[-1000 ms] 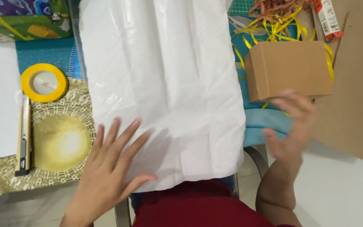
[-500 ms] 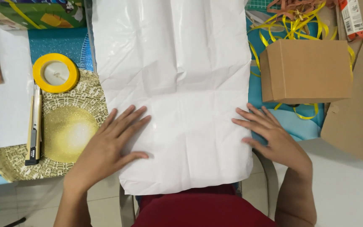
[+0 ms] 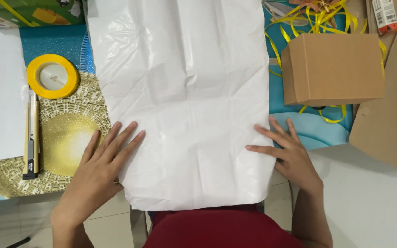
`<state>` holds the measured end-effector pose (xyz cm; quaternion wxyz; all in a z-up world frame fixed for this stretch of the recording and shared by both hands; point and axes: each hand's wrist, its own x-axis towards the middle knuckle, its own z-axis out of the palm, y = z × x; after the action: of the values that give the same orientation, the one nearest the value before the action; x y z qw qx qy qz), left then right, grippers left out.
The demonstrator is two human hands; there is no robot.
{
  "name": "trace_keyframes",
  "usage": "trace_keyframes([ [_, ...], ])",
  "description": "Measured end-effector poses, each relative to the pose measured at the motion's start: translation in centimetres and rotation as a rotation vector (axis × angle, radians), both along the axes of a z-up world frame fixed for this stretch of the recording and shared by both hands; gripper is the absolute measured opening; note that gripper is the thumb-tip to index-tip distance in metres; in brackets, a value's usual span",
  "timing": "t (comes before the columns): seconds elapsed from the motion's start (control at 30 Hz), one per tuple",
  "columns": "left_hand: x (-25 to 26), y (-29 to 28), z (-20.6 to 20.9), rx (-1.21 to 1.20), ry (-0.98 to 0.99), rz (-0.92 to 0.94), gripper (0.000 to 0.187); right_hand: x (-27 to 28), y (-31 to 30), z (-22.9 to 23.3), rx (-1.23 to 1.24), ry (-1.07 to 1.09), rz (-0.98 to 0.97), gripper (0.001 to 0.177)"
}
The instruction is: Wrapping a small cardboard box with decorative batik-patterned paper and white tissue paper using double-sided tape and scissors.
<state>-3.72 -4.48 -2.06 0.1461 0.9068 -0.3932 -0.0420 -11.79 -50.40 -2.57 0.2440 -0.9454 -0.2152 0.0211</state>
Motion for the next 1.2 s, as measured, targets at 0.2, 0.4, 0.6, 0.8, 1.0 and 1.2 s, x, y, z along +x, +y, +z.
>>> trace_keyframes([
  [0.2, -0.3, -1.0, 0.3, -0.521, 0.329, -0.08, 0.039, 0.4, 1.4, 1.5, 0.203, 0.051, -0.171, 0.03],
  [0.4, -1.2, 0.0, -0.6, -0.488, 0.446, -0.043, 0.038, -2.8, -2.8, -2.9, 0.048, 0.183, -0.418, 0.027],
  [0.6, 0.2, -2.0, 1.2, -0.462, 0.366, -0.12, 0.045, 0.8, 0.0, 1.7, -0.028, 0.102, -0.027, 0.077],
  [0.8, -1.9, 1.5, -6.5, -0.379, 0.353, 0.17, 0.046, 1.6, 0.0, 0.6, 0.236, -0.118, -0.104, 0.016],
  [1.0, -2.3, 1.0, -7.0, -0.393, 0.281, 0.24, 0.055, -1.3, -12.2, -2.3, 0.938, -0.322, -0.312, 0.054],
  [1.2, -0.7, -1.8, -2.6, -0.649, 0.216, 0.054, 0.025, 5.8, -12.9, 7.7, 0.435, -0.121, -0.973, 0.05],
])
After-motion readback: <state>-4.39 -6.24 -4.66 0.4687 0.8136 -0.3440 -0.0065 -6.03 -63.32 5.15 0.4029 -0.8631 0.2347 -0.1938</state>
